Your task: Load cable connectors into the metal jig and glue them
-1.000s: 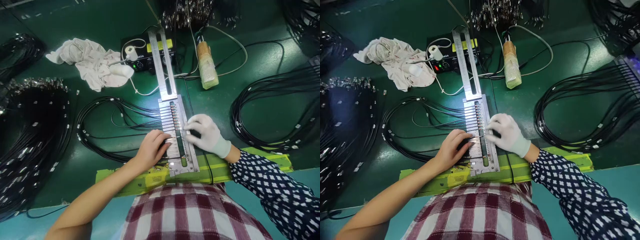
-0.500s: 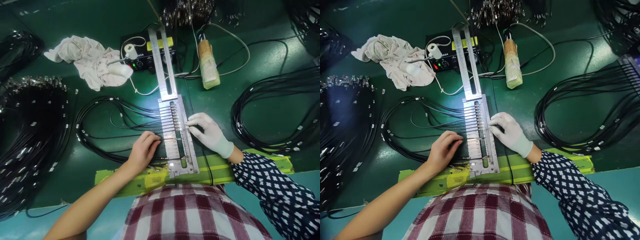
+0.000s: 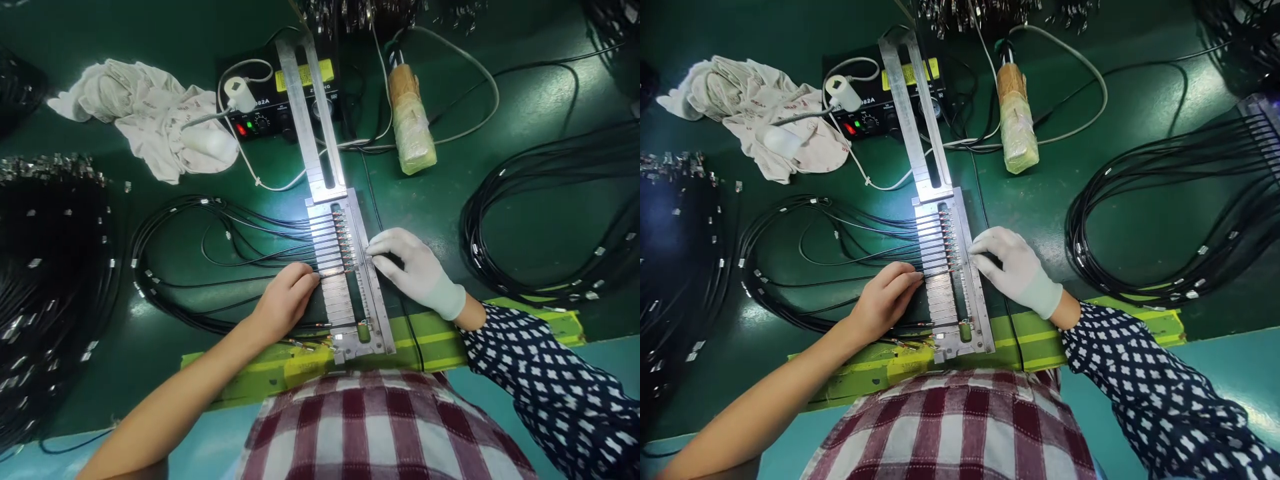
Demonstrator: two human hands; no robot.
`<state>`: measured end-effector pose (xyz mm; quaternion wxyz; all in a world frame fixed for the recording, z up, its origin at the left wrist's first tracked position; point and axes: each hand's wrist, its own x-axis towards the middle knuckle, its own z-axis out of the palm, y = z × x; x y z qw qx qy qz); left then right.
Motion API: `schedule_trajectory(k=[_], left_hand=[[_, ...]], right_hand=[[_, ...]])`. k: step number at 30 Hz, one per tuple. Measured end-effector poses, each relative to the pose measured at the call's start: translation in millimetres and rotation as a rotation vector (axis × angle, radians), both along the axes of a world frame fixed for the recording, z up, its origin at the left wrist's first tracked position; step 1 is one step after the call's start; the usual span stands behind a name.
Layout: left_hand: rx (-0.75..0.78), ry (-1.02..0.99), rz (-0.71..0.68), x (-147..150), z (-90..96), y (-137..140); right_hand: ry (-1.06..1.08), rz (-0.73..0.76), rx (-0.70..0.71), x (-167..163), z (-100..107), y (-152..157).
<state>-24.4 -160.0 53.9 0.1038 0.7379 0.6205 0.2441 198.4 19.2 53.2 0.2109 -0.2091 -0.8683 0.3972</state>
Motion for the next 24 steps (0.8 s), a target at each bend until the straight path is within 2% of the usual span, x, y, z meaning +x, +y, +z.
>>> schedule_trajectory(k=[5,12,20,24], left_hand=[[0.000,0.009,-0.088,-7.0,-1.4,1.5],[-0.006,-0.024,-0.108,-10.2,-1.3,3.0],[0.033,-0.002,-0.102,-10.4,1.8,6.0],[0.091,0.116,-0.134,-10.1,5.9,6.9]], right_hand=[[0.000,0.007,0.022,0.6,-0.2,-0.3],[0.062,0.160,0.208,2.8,-6.9,-2.4],[0.056,0.164,0.201,1.2,-6.4,-2.4],[0.050,0.166,0.190,1.2,-5.8,-2.2]])
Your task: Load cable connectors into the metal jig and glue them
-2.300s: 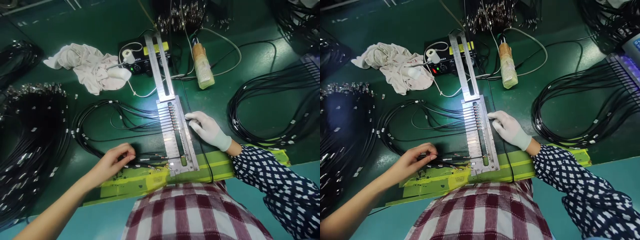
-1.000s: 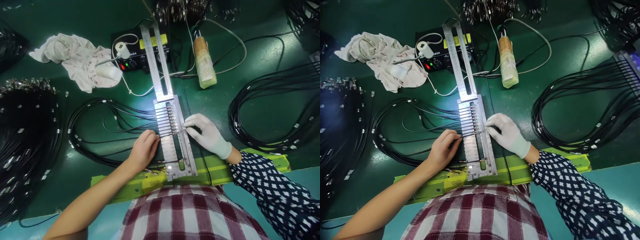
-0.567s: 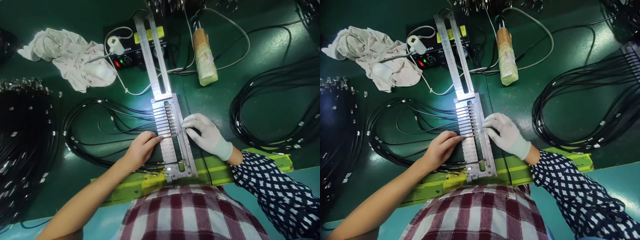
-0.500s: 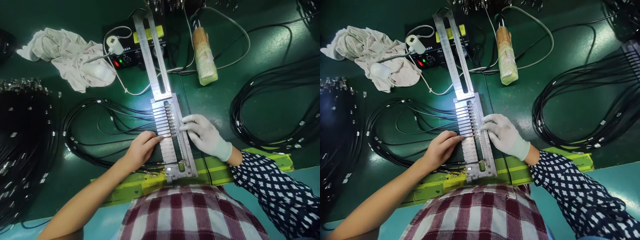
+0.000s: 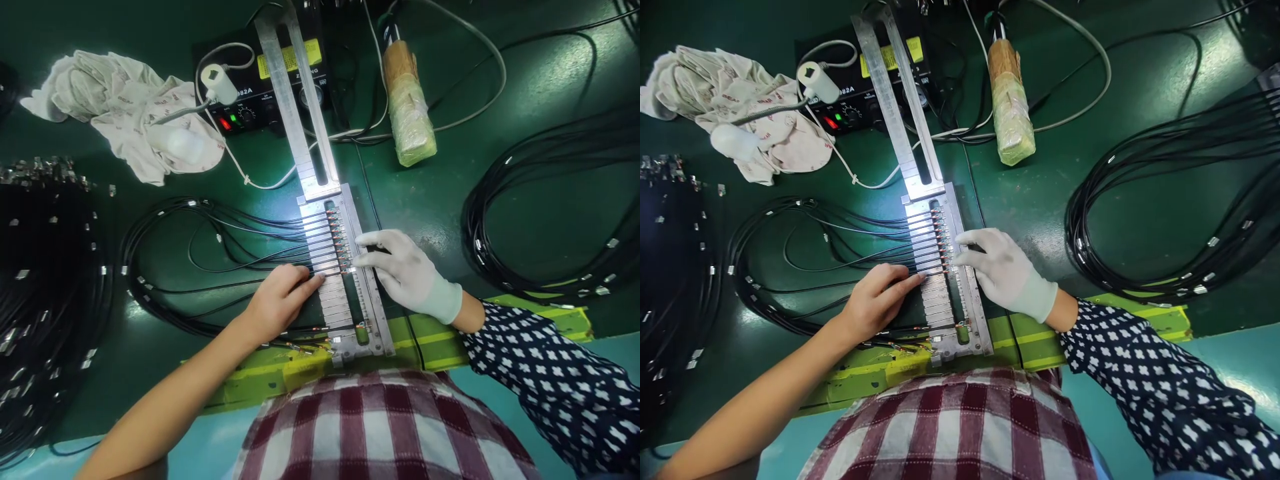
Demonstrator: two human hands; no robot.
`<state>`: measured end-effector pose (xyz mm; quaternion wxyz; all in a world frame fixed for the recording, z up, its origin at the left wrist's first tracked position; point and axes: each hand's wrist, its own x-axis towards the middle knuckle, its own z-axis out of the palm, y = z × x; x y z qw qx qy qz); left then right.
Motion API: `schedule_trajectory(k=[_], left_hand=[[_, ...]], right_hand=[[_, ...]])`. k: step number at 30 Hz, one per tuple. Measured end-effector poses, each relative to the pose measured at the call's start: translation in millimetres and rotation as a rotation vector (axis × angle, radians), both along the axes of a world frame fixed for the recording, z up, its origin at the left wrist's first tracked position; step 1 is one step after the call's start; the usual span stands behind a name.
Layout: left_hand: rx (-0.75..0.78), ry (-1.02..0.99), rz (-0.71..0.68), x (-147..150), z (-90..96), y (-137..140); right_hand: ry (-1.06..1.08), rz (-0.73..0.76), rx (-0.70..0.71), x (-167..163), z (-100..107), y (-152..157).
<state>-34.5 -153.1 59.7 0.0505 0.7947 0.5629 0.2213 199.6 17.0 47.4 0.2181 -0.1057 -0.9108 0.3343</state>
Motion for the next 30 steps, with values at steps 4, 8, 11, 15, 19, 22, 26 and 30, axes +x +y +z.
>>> schedule_trajectory(k=[4,8,11,15,19,22,26,30], left_hand=[[0.015,-0.023,0.005,0,0.9,0],[-0.015,-0.109,0.021,-1,0.2,0],[0.006,-0.025,-0.013,-2,3.5,1],[0.011,-0.035,0.007,1,3.2,1],[-0.010,-0.197,0.069,4,-5.7,-2],[-0.021,-0.217,0.083,4,-9.0,-2],[-0.036,-0.194,0.082,4,-8.5,-2],[-0.038,-0.226,0.081,5,-10.0,-1]], right_hand=[[0.009,0.003,-0.002,-1,-1,1],[0.019,0.000,0.004,-1,-2,1],[0.025,0.000,-0.003,-1,-1,1],[0.020,-0.008,-0.015,-2,-1,1],[0.024,-0.012,-0.014,-2,-1,1],[0.019,-0.021,-0.018,-2,-1,1],[0.010,-0.030,-0.025,-3,0,0],[0.018,-0.023,-0.020,-3,0,1]])
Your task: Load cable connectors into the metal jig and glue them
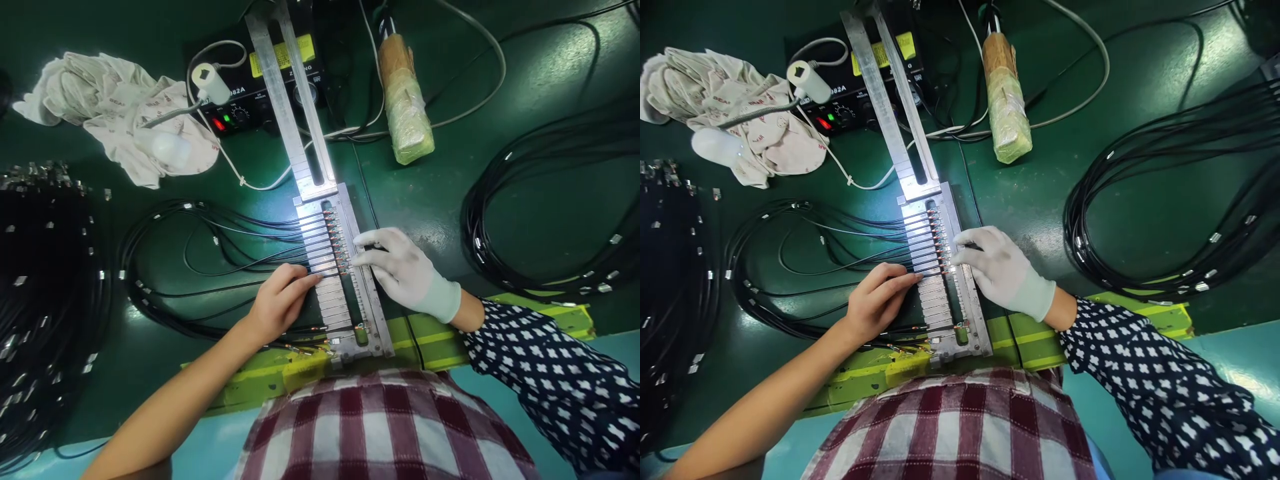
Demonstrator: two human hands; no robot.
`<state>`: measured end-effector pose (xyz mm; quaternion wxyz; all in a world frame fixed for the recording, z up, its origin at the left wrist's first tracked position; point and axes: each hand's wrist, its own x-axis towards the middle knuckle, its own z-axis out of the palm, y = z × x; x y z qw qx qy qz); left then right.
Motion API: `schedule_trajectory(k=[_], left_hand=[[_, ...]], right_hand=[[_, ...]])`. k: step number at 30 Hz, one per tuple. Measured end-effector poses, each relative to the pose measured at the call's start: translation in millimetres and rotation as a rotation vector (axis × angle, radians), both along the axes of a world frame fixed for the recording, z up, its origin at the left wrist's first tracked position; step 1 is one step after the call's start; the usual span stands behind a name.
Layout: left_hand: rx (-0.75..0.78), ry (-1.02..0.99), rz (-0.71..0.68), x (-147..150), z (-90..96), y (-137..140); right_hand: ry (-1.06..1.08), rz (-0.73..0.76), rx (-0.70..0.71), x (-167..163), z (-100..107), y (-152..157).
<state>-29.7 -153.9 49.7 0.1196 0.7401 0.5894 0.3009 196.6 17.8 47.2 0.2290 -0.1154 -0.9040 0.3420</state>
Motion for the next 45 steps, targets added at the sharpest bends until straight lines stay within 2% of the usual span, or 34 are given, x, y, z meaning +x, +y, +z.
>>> schedule_trajectory(k=[5,11,15,18,23,26,32,39,42,45], left_hand=[[-0.024,-0.002,-0.015,-2,-1.1,-3],[-0.080,0.251,0.082,1,5.5,-20],[-0.152,0.319,0.065,8,7.4,-22],[-0.219,0.209,0.058,2,15.0,-19],[-0.460,-0.223,0.085,-23,41.1,-37],[-0.552,-0.191,0.068,-26,45.8,-58],[-0.486,-0.068,0.108,-16,32.6,-80],[-0.497,0.071,0.260,-48,41.4,-110],[-0.468,0.112,0.258,-39,40.0,-105],[-0.414,0.063,0.185,-18,31.6,-92]], right_hand=[[0.005,-0.006,0.008,0,-1,0],[-0.002,0.001,-0.005,0,-2,1],[0.005,-0.001,-0.013,-4,-2,3],[-0.013,-0.010,0.006,-2,-2,3],[-0.023,0.008,-0.023,12,-2,-2],[-0.028,-0.017,-0.022,16,-2,-5],[-0.009,-0.040,-0.027,12,-3,-5],[-0.018,-0.049,-0.040,11,0,-5],[-0.017,-0.056,-0.047,11,0,-4],[-0.020,-0.061,-0.052,10,0,-4]])
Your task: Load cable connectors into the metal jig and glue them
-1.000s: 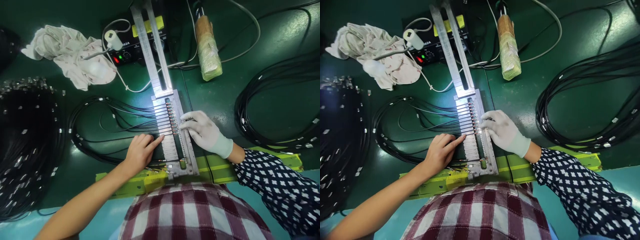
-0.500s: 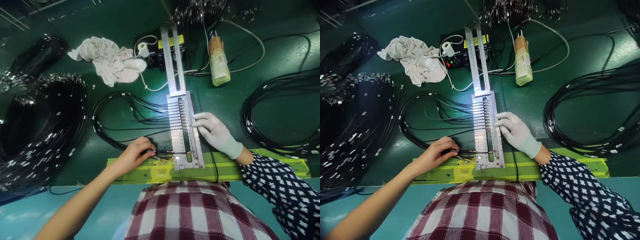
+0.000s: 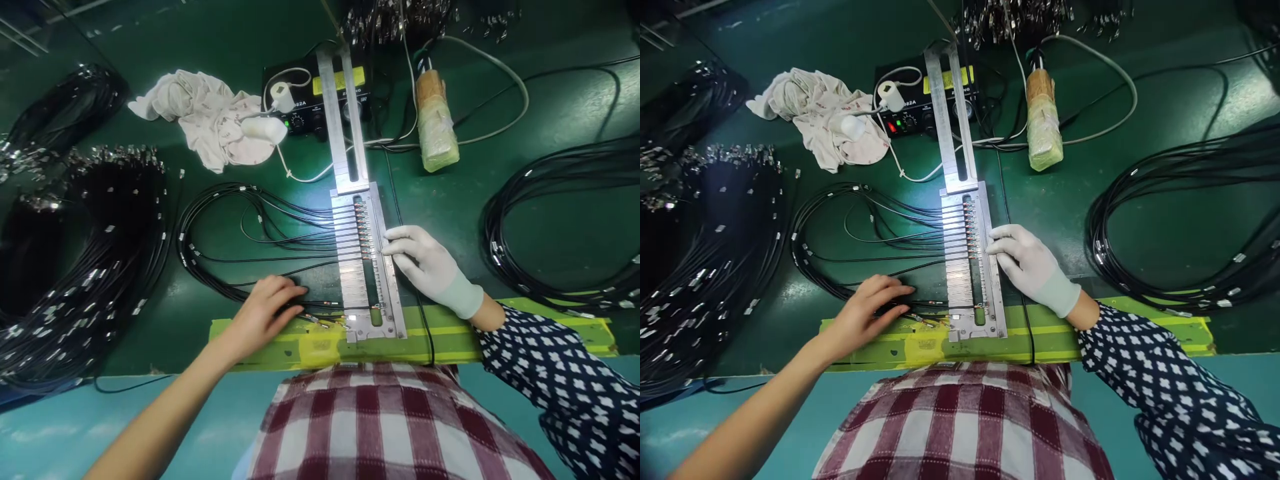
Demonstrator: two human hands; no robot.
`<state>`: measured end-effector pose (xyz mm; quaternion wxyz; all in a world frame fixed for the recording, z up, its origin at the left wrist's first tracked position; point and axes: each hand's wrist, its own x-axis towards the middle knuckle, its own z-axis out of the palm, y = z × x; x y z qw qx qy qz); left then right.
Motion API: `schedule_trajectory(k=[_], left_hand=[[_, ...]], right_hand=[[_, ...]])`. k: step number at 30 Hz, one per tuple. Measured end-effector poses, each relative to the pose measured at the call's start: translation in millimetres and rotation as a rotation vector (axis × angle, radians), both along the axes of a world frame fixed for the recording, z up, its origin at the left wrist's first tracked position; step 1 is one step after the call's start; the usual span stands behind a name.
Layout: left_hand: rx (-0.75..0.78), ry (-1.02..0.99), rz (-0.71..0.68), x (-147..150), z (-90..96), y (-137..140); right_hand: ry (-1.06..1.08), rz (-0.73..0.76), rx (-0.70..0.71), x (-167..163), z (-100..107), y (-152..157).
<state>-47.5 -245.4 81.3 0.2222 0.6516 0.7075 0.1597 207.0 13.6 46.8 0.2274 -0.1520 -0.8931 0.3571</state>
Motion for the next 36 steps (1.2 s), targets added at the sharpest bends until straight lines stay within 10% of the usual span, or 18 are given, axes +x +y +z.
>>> schedule_trajectory(k=[9,17,36], left_hand=[[0.297,-0.149,0.189,13,4.4,32],[0.425,0.076,-0.097,41,-19.8,85],[0.477,0.065,-0.301,36,-27.2,93]], right_hand=[[0.009,-0.007,-0.029,-2,2,-1],[0.009,0.002,-0.014,-3,2,-1],[-0.042,0.022,0.024,-2,1,-1]])
